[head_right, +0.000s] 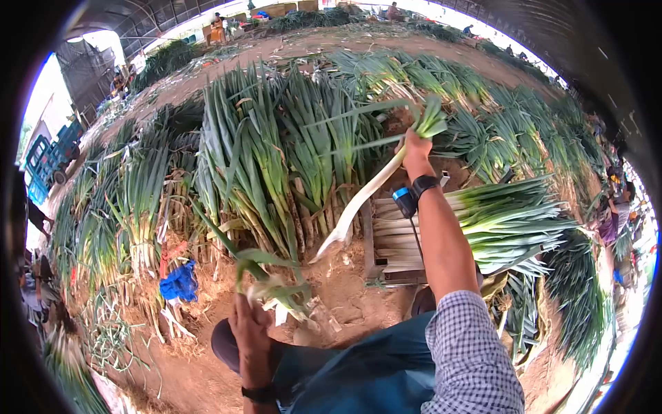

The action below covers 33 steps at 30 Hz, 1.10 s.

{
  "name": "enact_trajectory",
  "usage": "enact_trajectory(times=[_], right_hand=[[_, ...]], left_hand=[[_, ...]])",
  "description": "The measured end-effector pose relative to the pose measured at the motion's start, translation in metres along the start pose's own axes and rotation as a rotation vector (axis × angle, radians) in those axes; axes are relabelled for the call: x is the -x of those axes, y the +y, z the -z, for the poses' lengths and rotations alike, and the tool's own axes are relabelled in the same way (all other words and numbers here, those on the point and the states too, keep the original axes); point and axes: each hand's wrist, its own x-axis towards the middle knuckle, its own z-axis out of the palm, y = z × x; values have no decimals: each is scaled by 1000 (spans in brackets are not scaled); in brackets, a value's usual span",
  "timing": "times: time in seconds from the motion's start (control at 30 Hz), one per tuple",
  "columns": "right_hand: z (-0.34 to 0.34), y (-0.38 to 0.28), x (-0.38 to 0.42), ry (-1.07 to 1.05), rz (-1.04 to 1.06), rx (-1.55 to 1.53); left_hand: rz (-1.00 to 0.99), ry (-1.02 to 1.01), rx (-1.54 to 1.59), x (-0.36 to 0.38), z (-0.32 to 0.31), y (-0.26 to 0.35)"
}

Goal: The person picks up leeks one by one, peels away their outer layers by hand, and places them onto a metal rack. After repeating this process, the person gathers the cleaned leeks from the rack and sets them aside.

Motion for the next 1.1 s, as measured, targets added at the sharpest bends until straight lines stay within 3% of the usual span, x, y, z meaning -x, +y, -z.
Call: enact_trajectory(times=[0.1,0.17,0.2,0.27,0.37,0.4,0.43,0.47,0.57,0.6,0.67,0.7,0.83,0.93,1.03,1.1], right_hand=[[-3,-12,20,-133,25,-160],[-8,-17,31,-193,33,-169],[-3,-11,29,-266,37,-177],[27,5,45,-408,645,366],[63,-34,7,-679,320,-330],[34,1,20,-529,470,-329],[5,35,34,-360,609,-308],[-2,-19,58,-233,-31,-218],[14,-25,85,-399,11,-305],[24,-24,101,-486,24,-271],[30,-10,117,-427,-78,-256],[34,-9,117,-372,-134,-261],[46,-3,115,-301,-250,-270],[40,8,108,-321,-274,-288],[33,-6,118,-342,-247,-311],[30,-14,119,-326,-260,-300]], left_hand=[[-199,-207,-965,-52,30,-50],[-203,-126,-1458,-66,-6,-40],[-291,-158,-1399,-59,-16,-31],[-499,-272,-1239,-69,-52,-28],[-155,-653,-843,-95,-55,-75],[-26,-760,-788,-104,-53,-87],[-185,-733,-732,-119,-24,-119],[-329,-666,-669,-130,-13,-141],[-1003,-620,-1044,-106,-35,-125],[-1003,-655,-1213,-107,-39,-127],[-1001,-706,-1561,-112,-39,-131],[-1138,-625,-1549,-105,-36,-135],[-547,-783,-1780,-109,-24,-129],[-553,-738,-1492,-91,-53,-94],[22,-516,-381,-89,-40,-129],[-271,-589,-676,-86,-52,-125]])
